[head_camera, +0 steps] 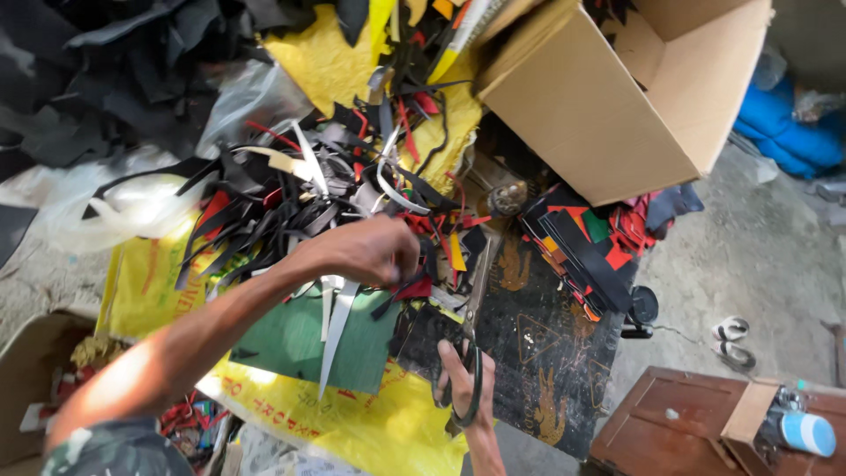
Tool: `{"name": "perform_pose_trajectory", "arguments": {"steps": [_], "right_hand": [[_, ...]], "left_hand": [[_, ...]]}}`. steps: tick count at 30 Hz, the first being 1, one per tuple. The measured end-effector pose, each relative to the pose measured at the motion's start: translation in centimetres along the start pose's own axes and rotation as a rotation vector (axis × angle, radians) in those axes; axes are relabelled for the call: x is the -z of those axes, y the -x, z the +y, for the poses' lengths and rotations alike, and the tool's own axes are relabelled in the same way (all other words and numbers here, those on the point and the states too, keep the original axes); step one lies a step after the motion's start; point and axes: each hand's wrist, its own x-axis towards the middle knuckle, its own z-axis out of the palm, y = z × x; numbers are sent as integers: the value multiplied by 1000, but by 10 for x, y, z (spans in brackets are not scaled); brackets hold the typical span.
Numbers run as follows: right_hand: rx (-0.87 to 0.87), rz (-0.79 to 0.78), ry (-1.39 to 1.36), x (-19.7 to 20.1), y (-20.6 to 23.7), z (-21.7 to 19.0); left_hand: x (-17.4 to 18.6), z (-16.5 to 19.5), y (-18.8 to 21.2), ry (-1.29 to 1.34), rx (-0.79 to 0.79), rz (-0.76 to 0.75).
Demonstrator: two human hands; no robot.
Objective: The person handles black rubber strips at a cluttered work table, folding and aligning them by hand, then uses large scissors to trim the strips and places trimmed pieces with a pile of cut rubber scraps.
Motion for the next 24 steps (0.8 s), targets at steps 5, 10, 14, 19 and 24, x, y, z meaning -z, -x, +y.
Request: {"name": "perform_pose_trajectory", "arguments": {"steps": [5,10,14,19,24], "right_hand": [[0,39,41,16,-2,5],[40,22,36,17,-5,9],[38,32,-13,25,-9,8],[48,28,30,33,-13,3],[38,53,97,27,-9,3]], "left_hand": [[38,31,-103,-60,-172,-204],[111,99,-217,167,-181,727],[92,58,-183,-103,-349,745],[-14,-13,-112,-626,-148,11],[-63,-27,-86,-851,-192,-175]]}}
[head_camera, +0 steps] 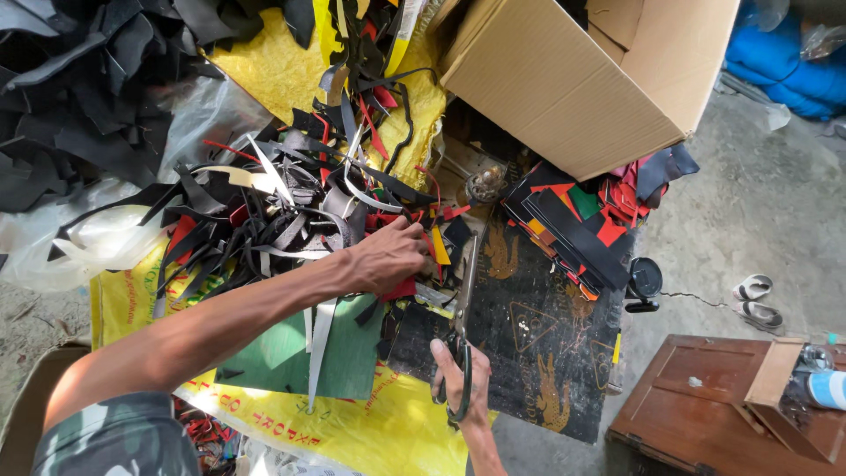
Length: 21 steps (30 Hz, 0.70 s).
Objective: The person handles black rubber strips at a cluttered work table, folding and aligning them by hand, then uses large scissors to trim the strips and places trimmed pieces with a pile of cut rubber scraps.
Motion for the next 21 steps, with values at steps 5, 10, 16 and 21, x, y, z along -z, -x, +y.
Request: {"name": "perform_pose_trajectory", "arguments": {"steps": [5,10,16,21], "right_hand": [[18,-11,9,-3,4,1],[44,-56,-36,-13,2,-8],[184,-104,-56,-35,-5,-32],[248,-43,-131,-56,-17,-48]], "left_hand": [[11,-12,9,361,84,553],[53,-26,36,1347,556,814],[63,-11,65,1316,589,872],[49,3,83,1240,422,939]]}}
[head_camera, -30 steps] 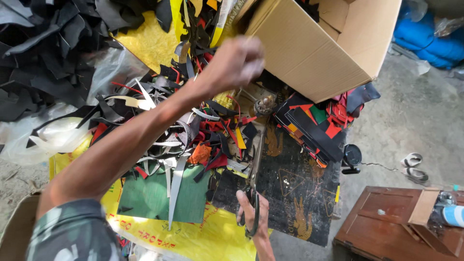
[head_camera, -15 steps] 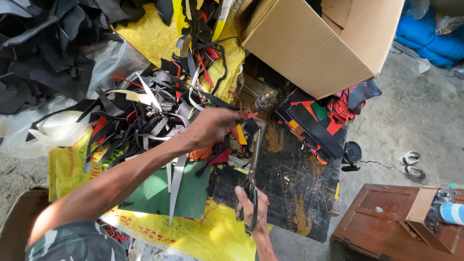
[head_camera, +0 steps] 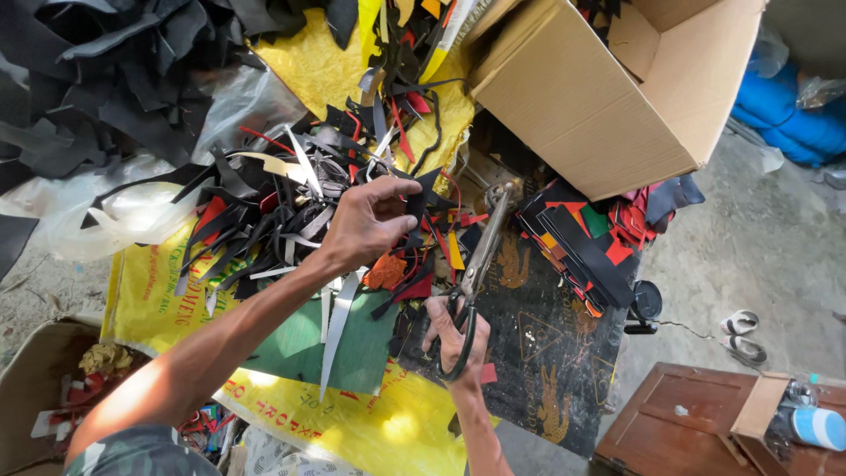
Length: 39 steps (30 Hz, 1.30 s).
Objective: The person handles black rubber strips at a cluttered work table, folding and aligning them by hand, then uses large scissors to trim the strips and places trimmed pieces with a pile of cut rubber scraps.
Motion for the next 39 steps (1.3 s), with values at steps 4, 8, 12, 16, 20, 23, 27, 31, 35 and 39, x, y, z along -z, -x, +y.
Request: {"name": "perform_pose_trajectory", "arguments": {"steps": [4,8,12,16,20,23,27,31,35,39], "right_hand": [[24,-129,-10,-6,3,3],[2,-368,81,-5,27,11],[-97,-436,98,-14,42,17],[-133,-439,185,-23,47,11],[-166,-434,205,-28,46,1],[-122,-431,254,-31,41,-4],[-108,-407,253,-34,35,-7],[-58,-387,229,-35,24,-7],[-59,-373,177,-33,17,-4],[-41,-344,179,-32,13,0]], "left_hand": [[10,4,7,3,-96,46],[20,9,0,-49,-90,124],[25,12,-3,9,-123,142],[25,15,0,0,-147,164],[24,21,5,14,-173,145],[22,26,10,16,-180,128],[17,31,19,30,-129,80],[11,33,26,-15,-124,54],[10,32,28,-50,-123,50],[9,30,26,-48,-118,51]]}}
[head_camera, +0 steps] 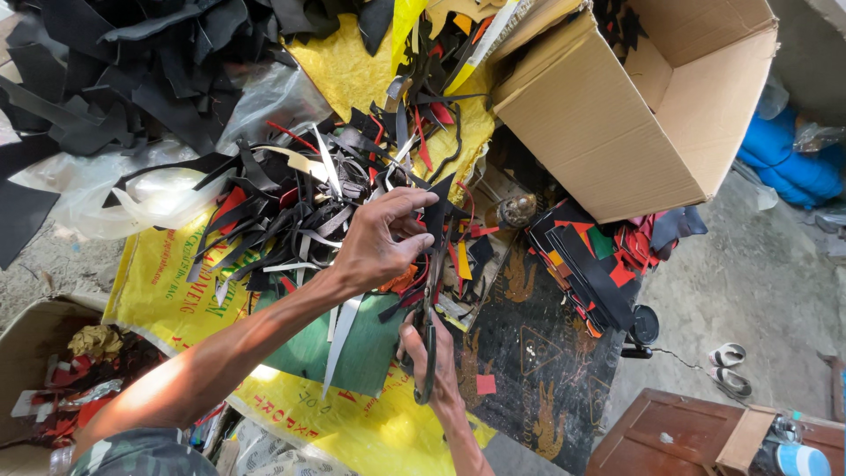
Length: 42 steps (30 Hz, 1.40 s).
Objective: The person handles black rubber strips at a cluttered work table, folding and aligning them by hand, then uses large scissors to trim the strips and places trimmed pieces with a pile of cut rubber scraps.
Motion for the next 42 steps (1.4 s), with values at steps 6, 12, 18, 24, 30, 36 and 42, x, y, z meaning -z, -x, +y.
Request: {"name": "perform_pose_trajectory", "arguments": {"steps": [6,12,18,24,30,36,42], "right_hand": [[10,12,-14,0,-4,0],[3,42,26,1,-7,1],[32,43,34,2,-8,8],[71,30,-12,3,-6,15],[37,36,-8,3,-5,17],[-13,-2,88,5,-3,9],[-11,14,7,4,-4,10]], "left_hand": [[-3,-1,-1,15,18,-2],[-6,-2,-1,37,8,-2],[-6,-4,0,34,5,-1],[-8,-7,1,74,6,10],[-9,-10,1,34,39,53],[-9,-10,0,2,27,43],[-8,-12,0,1,44,41]]}}
